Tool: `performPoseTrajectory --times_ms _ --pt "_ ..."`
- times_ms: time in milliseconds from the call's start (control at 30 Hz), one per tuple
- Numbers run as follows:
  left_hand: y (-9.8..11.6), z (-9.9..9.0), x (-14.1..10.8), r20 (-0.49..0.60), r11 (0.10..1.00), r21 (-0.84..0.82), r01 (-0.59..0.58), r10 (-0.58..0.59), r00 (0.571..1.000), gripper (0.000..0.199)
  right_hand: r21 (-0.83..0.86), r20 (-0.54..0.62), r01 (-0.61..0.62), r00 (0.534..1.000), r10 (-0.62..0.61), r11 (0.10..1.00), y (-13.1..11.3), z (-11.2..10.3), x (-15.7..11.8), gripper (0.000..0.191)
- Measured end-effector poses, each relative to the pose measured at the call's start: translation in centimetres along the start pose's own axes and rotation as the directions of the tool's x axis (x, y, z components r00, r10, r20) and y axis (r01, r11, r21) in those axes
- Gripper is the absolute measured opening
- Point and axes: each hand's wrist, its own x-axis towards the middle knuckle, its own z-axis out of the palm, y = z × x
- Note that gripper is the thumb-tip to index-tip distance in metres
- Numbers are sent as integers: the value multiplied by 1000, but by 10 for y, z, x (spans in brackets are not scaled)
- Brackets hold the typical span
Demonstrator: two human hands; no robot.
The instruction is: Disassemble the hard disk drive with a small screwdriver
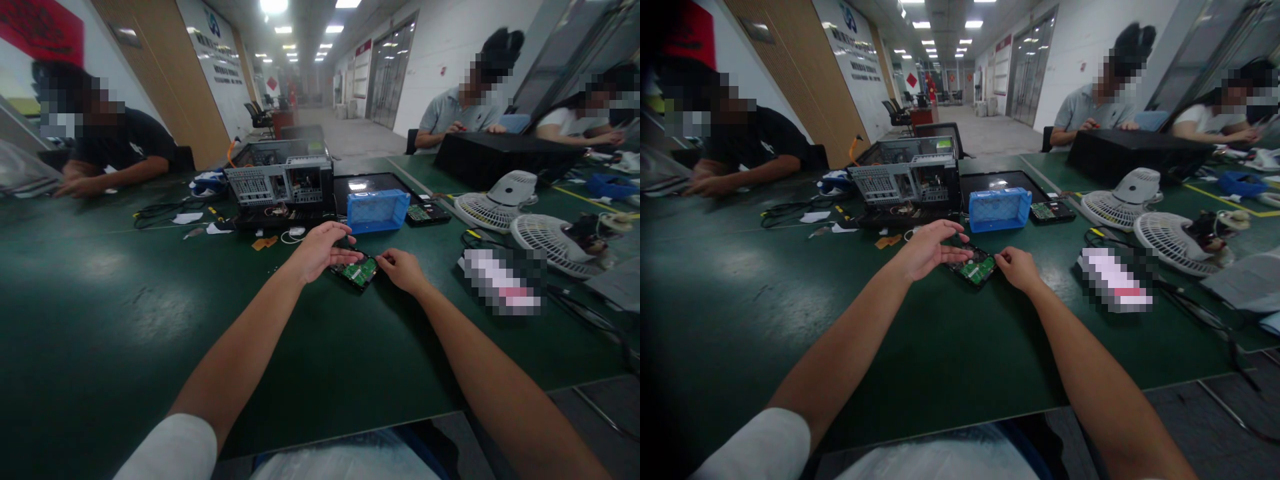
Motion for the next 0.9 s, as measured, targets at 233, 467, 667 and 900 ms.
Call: performPoseTrajectory --times_ms 233,467,667,900 --pt "-2 -2 3 8 998 -57 25 -25 1000 11 -1 -7 -4 1000 4 1000 -1 0 0 27" --pt "-3 -8 6 -32 996 -83 27 -30 999 13 11 -4 1 1000 -1 1000 -3 -1 -2 26" --pt "-5 -5 2 -25 1000 -19 15 -15 1000 19 9 0 7 1000 -7 1000 -4 -2 -2 25" --pt "-4 -7 2 -23 995 95 -1 3 1000 24 3 6 -4 1000 4 1000 -4 -1 -1 25"
